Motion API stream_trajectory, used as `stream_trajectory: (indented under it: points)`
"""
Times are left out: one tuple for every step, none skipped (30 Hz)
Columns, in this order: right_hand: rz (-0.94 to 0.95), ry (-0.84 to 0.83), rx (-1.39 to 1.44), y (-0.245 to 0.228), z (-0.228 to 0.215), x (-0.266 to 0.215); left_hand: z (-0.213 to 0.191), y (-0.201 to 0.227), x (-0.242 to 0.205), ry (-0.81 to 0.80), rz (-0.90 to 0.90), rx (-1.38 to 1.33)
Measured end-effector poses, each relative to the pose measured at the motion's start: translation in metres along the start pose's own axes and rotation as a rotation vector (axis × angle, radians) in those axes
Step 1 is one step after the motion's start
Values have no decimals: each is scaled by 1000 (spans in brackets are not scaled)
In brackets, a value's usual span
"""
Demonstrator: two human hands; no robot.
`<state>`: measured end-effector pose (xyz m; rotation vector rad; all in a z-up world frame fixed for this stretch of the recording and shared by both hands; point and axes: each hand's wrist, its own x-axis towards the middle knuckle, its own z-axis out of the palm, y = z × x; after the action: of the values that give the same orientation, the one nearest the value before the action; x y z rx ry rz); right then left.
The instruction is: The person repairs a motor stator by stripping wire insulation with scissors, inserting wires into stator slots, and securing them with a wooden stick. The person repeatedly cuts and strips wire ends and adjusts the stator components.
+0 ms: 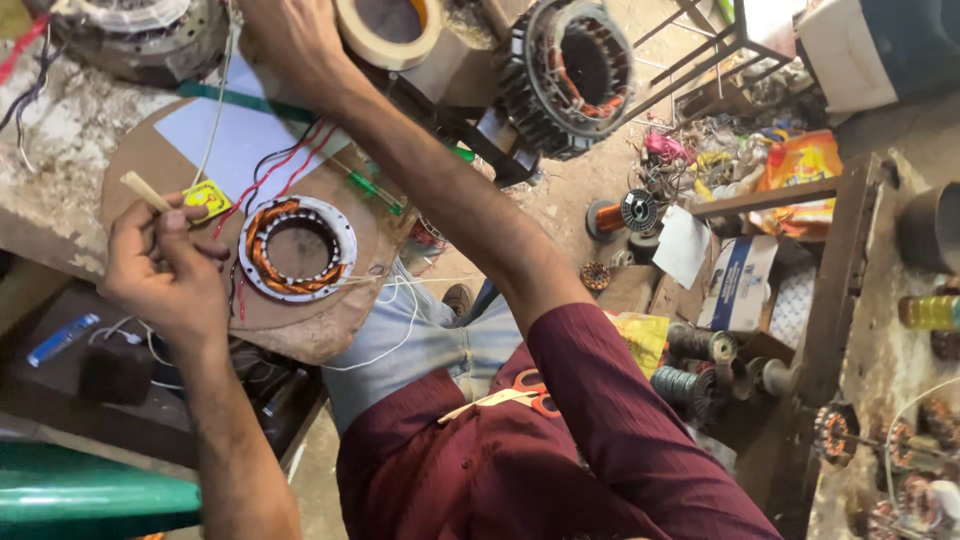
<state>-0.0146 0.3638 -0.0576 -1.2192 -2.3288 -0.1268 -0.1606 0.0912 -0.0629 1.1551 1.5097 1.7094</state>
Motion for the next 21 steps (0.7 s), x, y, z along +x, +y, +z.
stream_trajectory:
  points:
    - [-2, 14, 9, -5, 1, 2, -2, 0, -1, -3, -1, 18]
    - [8, 13, 12, -8, -2, 7, -2, 0, -1, -3, 2, 31]
    - [27, 3, 12, -12, -7, 11, -1, -1, 1, -4, 4, 44]
    - [88, -41, -4, -12, -14, 11, 0, -2, 2, -2, 3, 37]
    - [99, -101, 1, -11, -24, 12, 1, -4, 3, 1, 2, 30]
    - [113, -164, 14, -16, -34, 12, 0, -5, 2, 1, -4, 31]
    - [127, -228, 27, -20, -48, 8, -1, -5, 0, -2, -11, 23]
    - [141, -237, 72, -21, -63, 3, -1, -6, 1, -2, -13, 17]
    - [154, -247, 118, -21, -81, -5, -1, -6, 2, -1, -15, 11]
    - [163, -256, 164, -20, -100, -14, -1, -7, 3, -5, -9, 24]
    - [158, -279, 243, -18, -119, -26, -2, -8, 3, -9, -3, 38]
    - [161, -306, 322, -14, -137, -44, -3, -9, 1, -19, -3, 51]
    - [163, -279, 429, -12, -155, -67, -4, -10, -2, -26, 2, 72]
    - [164, -246, 532, -9, -172, -90, -5, -12, -2, -35, 12, 89]
    - [199, -310, 634, -8, -185, -109, -5, -13, -2, -44, 22, 106]
    - [237, -369, 735, -8, -196, -128, -4, -14, 0, -46, 84, 144]
    - [278, -418, 866, -9, -205, -148, -3, -15, 3, -48, 146, 180]
    - [322, -466, 997, -10, -214, -167, -3, -13, 3, -53, 206, 215]
    - [392, -530, 1010, -9, -221, -184, -3, -10, 5, -19, 232, 185]
    - [464, -599, 1024, -10, -227, -201, -4, -5, 5, 14, 254, 156]
    - [454, -591, 1054, -13, -230, -216, -1, 2, 3, 47, 275, 127]
